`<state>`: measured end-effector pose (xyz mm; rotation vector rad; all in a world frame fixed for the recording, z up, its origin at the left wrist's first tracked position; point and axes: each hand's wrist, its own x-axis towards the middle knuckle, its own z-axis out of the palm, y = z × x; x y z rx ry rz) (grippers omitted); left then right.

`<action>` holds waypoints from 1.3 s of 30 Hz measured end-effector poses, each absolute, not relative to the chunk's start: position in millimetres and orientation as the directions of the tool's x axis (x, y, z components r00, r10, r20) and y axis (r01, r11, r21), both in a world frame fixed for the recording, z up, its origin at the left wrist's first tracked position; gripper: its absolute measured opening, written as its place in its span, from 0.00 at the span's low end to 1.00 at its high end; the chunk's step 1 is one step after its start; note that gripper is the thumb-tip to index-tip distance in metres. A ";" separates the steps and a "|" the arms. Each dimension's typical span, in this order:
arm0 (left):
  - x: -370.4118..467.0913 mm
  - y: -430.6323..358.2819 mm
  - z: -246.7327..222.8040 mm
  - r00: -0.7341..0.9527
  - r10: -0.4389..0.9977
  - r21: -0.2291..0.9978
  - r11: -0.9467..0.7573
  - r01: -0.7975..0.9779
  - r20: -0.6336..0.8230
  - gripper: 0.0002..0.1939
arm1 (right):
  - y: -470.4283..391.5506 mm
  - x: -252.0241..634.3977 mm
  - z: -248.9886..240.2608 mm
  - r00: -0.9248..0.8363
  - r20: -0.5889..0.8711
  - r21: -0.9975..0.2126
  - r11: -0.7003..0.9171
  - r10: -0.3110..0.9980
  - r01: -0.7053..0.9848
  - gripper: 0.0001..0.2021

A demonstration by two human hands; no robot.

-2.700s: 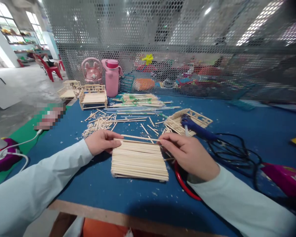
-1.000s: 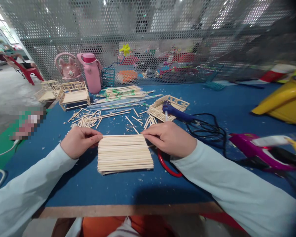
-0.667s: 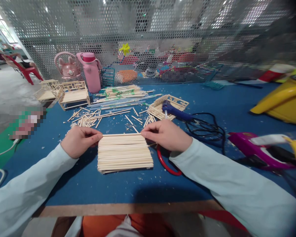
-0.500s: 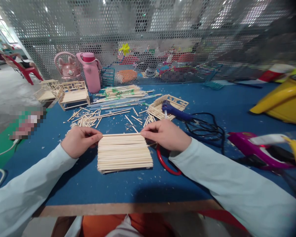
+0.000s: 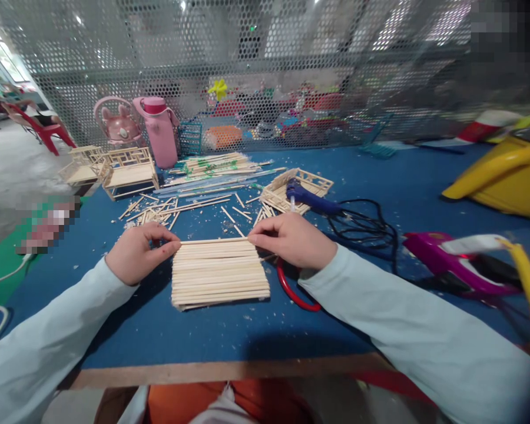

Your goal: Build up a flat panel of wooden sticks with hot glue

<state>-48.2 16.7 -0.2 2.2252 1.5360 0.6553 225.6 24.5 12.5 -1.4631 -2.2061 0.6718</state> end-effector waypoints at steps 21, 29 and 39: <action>-10.1 22.8 24.2 0.554 0.822 0.163 -0.569 0.806 0.130 0.16 | 23.7 225.3 10.6 -0.396 0.100 -0.585 0.376 0.913 0.718 0.09; -8.0 17.8 20.7 0.538 0.829 0.104 -0.555 0.825 0.153 0.18 | 33.8 256.2 31.8 -0.044 0.477 -0.553 0.339 0.878 0.761 0.15; -6.8 9.4 14.7 0.526 0.827 0.106 -0.551 0.828 0.197 0.17 | 82.4 310.8 7.5 0.080 0.064 -0.072 -0.075 0.995 0.995 0.23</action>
